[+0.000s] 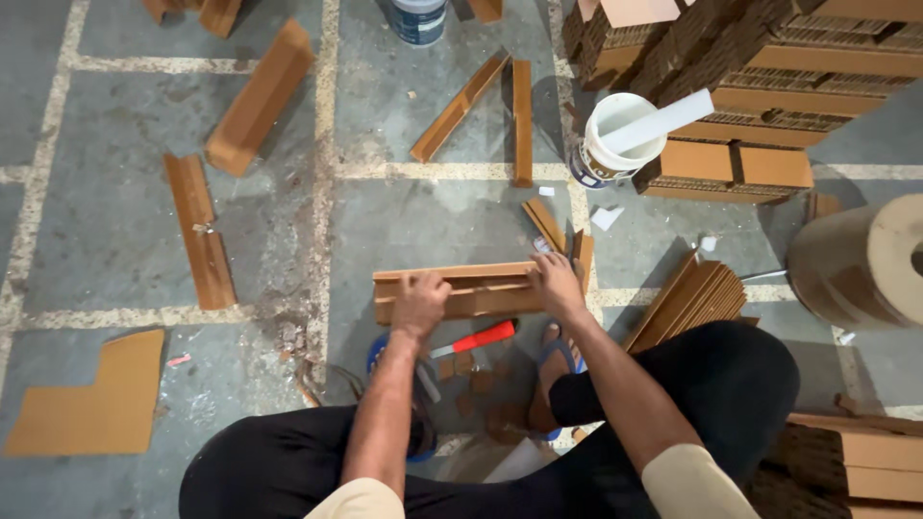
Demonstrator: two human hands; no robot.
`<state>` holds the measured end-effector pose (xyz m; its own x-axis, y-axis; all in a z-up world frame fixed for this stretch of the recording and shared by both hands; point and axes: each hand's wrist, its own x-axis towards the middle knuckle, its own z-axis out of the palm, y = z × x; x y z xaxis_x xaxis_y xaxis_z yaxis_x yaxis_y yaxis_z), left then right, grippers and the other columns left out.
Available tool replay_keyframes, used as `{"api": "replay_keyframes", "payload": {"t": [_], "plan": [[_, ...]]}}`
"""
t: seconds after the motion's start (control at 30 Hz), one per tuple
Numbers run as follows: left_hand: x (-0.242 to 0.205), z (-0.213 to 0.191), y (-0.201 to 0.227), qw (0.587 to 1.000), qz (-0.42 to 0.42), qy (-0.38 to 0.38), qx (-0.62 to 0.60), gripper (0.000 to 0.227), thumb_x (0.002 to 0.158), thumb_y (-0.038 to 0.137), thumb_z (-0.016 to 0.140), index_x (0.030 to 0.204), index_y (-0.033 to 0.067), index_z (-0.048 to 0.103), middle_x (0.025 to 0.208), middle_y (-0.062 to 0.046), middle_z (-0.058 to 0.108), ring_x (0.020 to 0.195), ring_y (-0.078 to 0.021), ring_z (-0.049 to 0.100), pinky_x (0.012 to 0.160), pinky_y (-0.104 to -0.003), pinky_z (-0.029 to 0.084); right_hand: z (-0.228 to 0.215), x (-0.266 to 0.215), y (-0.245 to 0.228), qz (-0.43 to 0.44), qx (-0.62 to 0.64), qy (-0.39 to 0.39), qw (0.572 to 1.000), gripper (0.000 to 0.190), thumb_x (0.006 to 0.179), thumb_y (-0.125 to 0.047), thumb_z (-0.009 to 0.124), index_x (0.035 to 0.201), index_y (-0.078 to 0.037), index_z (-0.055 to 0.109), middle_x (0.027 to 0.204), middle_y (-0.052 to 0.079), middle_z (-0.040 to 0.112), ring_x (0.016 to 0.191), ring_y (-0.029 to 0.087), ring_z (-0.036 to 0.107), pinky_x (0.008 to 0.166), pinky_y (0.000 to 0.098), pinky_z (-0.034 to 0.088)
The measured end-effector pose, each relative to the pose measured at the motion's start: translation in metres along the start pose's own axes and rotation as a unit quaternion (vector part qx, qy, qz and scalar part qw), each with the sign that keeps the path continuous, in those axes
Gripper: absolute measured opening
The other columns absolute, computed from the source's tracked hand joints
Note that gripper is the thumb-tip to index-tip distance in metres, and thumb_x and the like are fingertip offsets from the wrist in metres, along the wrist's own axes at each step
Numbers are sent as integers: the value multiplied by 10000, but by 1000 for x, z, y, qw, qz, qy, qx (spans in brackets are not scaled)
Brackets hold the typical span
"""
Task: The person sits on the floor and assembles flat cardboard pieces into box shapes. They fold the cardboard along pre-scored lines and use a utility knife to cut and trim the flaps. The person repeatedly picks up new pieces, folds them, and stacks the finished boxes.
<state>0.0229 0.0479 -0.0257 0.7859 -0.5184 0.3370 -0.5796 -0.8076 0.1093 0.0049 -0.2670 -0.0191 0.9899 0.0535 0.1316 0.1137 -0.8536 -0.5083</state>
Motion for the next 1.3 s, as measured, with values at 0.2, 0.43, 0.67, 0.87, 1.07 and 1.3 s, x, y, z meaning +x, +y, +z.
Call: {"api": "replay_keyframes", "payload": {"t": [0.2, 0.43, 0.67, 0.87, 1.07, 1.3], "plan": [[4, 31, -17, 992, -119, -28, 16, 250, 944, 217, 554, 1149, 206, 696, 1095, 11, 664, 1097, -175, 607, 1101, -608, 353, 4, -30, 2, 218, -45, 132, 966, 382, 969, -179, 610, 1340, -91, 608, 1360, 164, 615, 1295, 354, 542, 1084, 553, 324], [-22, 17, -36, 959, -263, 78, 73, 617, 657, 304, 720, 1245, 129, 658, 1192, -73, 701, 1159, -272, 635, 973, -602, 364, 30, -44, 16, 239, 131, 166, 948, 660, 824, -66, 598, 1463, 2, 448, 1344, 234, 598, 1162, 383, 631, 983, 423, 495], [-40, 9, -57, 860, -497, -41, -107, 273, 929, 353, 755, 1133, 173, 764, 1050, -93, 731, 1012, -336, 677, 890, -515, 454, 43, -31, 26, 287, 187, 166, 925, 350, 877, -72, 642, 1222, -48, 700, 966, 168, 765, 878, 264, 742, 802, 375, 565], [-41, 22, -50, 859, -508, -10, -66, 226, 895, 334, 776, 1006, 138, 766, 977, -62, 771, 936, -282, 706, 891, -462, 461, 46, -30, 29, 333, 190, 196, 903, 202, 910, -158, 697, 1080, -75, 768, 894, 145, 765, 815, 223, 739, 764, 363, 553], [-38, 24, -46, 866, -493, 42, -75, 250, 857, 339, 802, 998, 137, 762, 975, -52, 776, 953, -289, 712, 899, -503, 450, 43, -21, 41, 327, 173, 213, 904, 190, 857, -196, 756, 987, -59, 780, 897, 149, 772, 820, 253, 742, 779, 373, 552], [-30, 20, -43, 835, -543, -28, -86, 233, 884, 309, 744, 1078, 179, 753, 1055, -62, 760, 1025, -298, 686, 950, -519, 437, 36, -22, 27, 301, 108, 207, 925, 254, 918, -171, 667, 1119, -37, 746, 972, 164, 731, 903, 330, 710, 846, 416, 545]]}}
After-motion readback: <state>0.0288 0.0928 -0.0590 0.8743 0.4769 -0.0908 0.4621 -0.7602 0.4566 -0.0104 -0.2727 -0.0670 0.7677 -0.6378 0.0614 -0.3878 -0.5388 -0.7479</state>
